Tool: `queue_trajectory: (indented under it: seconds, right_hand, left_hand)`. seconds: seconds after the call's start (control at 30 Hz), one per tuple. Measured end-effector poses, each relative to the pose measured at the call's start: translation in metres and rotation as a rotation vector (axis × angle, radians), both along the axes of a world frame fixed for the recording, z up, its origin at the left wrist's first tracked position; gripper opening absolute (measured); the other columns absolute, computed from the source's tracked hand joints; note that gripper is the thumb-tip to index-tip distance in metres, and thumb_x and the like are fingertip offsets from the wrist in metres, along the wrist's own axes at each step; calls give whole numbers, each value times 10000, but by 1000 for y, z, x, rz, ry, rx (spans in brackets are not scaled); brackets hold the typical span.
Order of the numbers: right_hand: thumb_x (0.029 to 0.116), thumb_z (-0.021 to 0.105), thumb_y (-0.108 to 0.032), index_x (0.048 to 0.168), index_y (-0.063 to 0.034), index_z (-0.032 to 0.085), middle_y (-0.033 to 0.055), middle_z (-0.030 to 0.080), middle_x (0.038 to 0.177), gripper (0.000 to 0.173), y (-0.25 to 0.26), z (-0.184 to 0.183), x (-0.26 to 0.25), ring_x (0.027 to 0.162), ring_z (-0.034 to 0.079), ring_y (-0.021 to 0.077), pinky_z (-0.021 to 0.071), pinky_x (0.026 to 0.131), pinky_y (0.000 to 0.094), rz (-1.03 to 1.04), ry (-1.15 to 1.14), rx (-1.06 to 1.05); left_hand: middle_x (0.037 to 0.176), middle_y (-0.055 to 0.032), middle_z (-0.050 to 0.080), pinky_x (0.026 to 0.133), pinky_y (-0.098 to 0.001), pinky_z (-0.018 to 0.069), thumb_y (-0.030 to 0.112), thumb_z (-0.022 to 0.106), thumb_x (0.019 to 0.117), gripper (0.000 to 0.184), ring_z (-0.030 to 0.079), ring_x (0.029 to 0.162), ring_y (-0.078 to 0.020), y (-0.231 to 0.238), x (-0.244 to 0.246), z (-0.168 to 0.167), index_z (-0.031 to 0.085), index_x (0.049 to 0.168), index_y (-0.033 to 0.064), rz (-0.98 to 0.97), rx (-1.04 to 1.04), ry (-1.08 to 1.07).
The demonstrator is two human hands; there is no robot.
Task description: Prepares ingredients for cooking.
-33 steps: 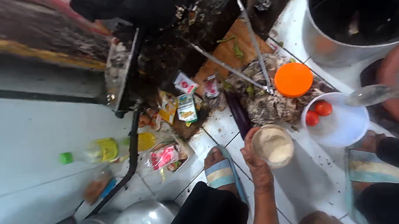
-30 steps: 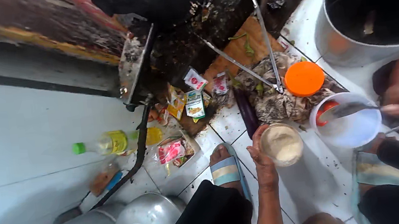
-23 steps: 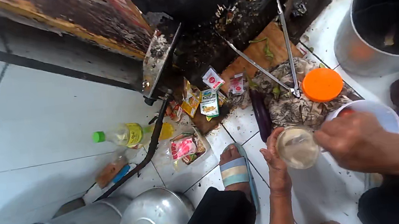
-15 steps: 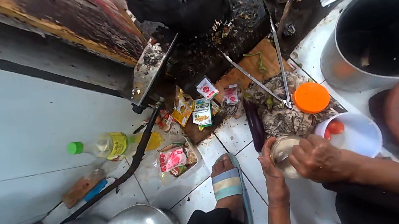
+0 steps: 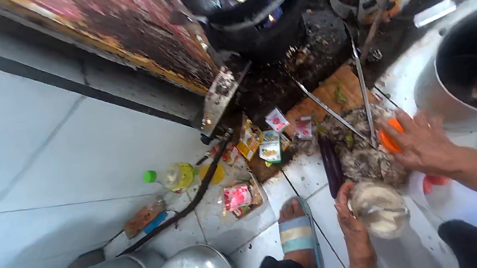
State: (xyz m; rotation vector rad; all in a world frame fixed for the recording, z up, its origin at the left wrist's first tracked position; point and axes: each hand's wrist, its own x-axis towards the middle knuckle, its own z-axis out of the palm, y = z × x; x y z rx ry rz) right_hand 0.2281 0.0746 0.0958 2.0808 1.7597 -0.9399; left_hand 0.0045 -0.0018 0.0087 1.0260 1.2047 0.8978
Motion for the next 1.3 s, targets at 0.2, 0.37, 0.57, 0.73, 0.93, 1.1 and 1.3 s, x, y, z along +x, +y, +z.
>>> queue_trajectory:
  seconds: [0.2, 0.37, 0.57, 0.73, 0.93, 1.1, 1.3]
  right_hand:
    - [899, 736, -298, 1612, -196, 336, 317, 334, 1564, 824, 3, -95, 29, 1336, 389, 616, 436, 922, 757, 20, 62, 133]
    - [820, 819, -211, 1511, -118, 502, 367, 435, 1438, 767, 0, -104, 50, 1223, 510, 586, 445, 913, 751, -162, 251, 318]
    - [693, 689, -410, 1430, -131, 594, 257, 550, 1330, 793, -32, -68, 54, 1129, 576, 509, 459, 811, 738, -15, 427, 778]
    - [841, 567, -586, 1359, -218, 649, 257, 630, 1274, 641, -60, -43, -12, 1122, 615, 501, 444, 876, 747, 374, 443, 892]
    - [911, 558, -483, 1493, -255, 518, 231, 551, 1408, 626, -92, -66, -56, 1256, 520, 523, 365, 977, 769, 612, 333, 910]
    - [980, 592, -380, 1477, -189, 536, 276, 525, 1455, 536, -106, -51, -56, 1304, 474, 589, 363, 989, 776, 604, 290, 826]
    - [994, 571, -257, 1406, -72, 598, 239, 580, 1434, 453, -108, -33, -67, 1357, 493, 516, 361, 1082, 694, 422, 330, 671]
  left_hand:
    - [1358, -316, 557, 1073, -453, 442, 691, 56, 993, 1036, 562, 1251, -308, 11, -2, 2, 481, 1359, -181, 2, 4, 89]
    - [1379, -301, 550, 986, -499, 474, 610, 49, 1012, 944, 554, 1245, -336, 12, -5, 8, 489, 1388, -135, -5, -38, 132]
    - [1400, -276, 552, 969, -562, 460, 619, 62, 1003, 938, 534, 1280, -347, 6, -9, 10, 497, 1407, -107, 45, -81, 158]
    - [1390, -209, 574, 906, -507, 502, 856, 94, 889, 1127, 555, 1256, -274, 11, -13, 8, 515, 1421, -44, 60, -80, 125]
    - [1382, -253, 549, 1058, -331, 473, 866, 125, 886, 1191, 573, 1252, -197, 18, 3, 18, 447, 1387, -166, 12, 38, -33]
    - [1399, -305, 542, 1119, -380, 433, 773, 93, 959, 1101, 544, 1320, -280, 23, 13, 37, 524, 1343, -164, -56, 256, 182]
    - [1289, -215, 670, 990, -546, 466, 715, 48, 977, 1010, 631, 1207, -337, 25, 25, 37, 698, 1216, -22, -189, 462, 531]
